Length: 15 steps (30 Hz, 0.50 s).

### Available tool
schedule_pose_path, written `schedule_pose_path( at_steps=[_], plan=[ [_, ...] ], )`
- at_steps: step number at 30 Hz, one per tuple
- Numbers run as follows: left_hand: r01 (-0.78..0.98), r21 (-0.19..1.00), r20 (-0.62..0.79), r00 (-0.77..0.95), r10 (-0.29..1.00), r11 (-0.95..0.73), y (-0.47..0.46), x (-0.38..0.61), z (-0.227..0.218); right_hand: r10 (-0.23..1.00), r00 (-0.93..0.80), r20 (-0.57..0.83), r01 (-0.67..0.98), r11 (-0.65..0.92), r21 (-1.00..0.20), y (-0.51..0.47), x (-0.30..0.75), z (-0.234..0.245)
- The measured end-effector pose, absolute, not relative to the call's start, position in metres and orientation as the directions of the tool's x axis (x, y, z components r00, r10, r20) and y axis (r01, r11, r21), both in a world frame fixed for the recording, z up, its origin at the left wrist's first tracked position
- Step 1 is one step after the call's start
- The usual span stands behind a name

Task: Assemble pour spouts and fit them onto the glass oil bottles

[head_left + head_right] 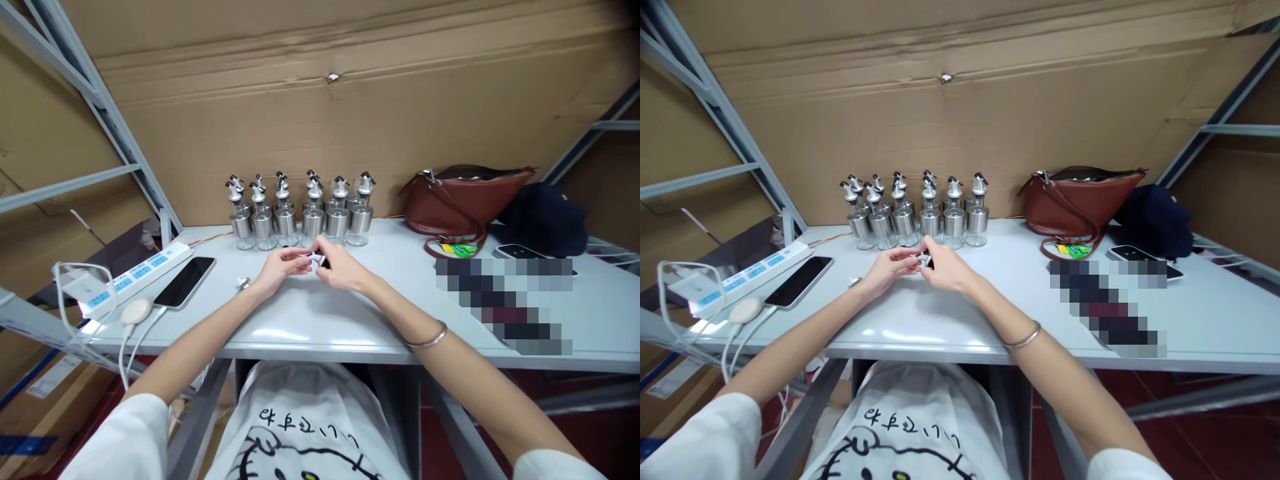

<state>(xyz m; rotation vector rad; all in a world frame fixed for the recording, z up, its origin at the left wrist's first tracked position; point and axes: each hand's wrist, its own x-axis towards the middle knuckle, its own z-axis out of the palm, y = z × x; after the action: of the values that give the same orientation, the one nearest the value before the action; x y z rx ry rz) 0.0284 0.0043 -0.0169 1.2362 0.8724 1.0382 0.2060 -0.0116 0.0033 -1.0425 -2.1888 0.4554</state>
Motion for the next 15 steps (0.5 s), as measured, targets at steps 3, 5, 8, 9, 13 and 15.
schedule_pose_path(
  at_steps=[3, 5, 8, 9, 13, 15],
  plan=[
    [-0.104, 0.993, -0.011, 0.336, 0.942, 0.049, 0.007, 0.026, -0.021, 0.775, -0.479, 0.412, 0.556, 0.631, -0.542, -0.011, 0.206, 0.002],
    [-0.079, 0.994, -0.042, 0.354, 0.934, 0.075, 0.009, 0.025, -0.023, 0.785, -0.458, 0.417, 0.571, 0.62, -0.539, -0.009, 0.205, 0.0],
    [-0.045, 0.992, -0.09, 0.394, 0.915, 0.117, 0.011, 0.022, -0.024, 0.791, -0.432, 0.433, 0.59, 0.611, -0.528, -0.003, 0.205, -0.004],
    [-0.037, 0.991, -0.101, 0.406, 0.908, 0.127, 0.012, 0.021, -0.024, 0.787, -0.434, 0.44, 0.591, 0.617, -0.52, -0.001, 0.206, -0.004],
    [-0.025, 0.991, -0.107, 0.419, 0.902, 0.129, 0.015, 0.018, -0.023, 0.763, -0.463, 0.452, 0.594, 0.645, -0.481, 0.001, 0.206, -0.003],
    [-0.03, 0.993, -0.095, 0.406, 0.909, 0.117, 0.016, 0.017, -0.023, 0.754, -0.492, 0.435, 0.593, 0.657, -0.466, -0.002, 0.204, -0.002]
  ],
)
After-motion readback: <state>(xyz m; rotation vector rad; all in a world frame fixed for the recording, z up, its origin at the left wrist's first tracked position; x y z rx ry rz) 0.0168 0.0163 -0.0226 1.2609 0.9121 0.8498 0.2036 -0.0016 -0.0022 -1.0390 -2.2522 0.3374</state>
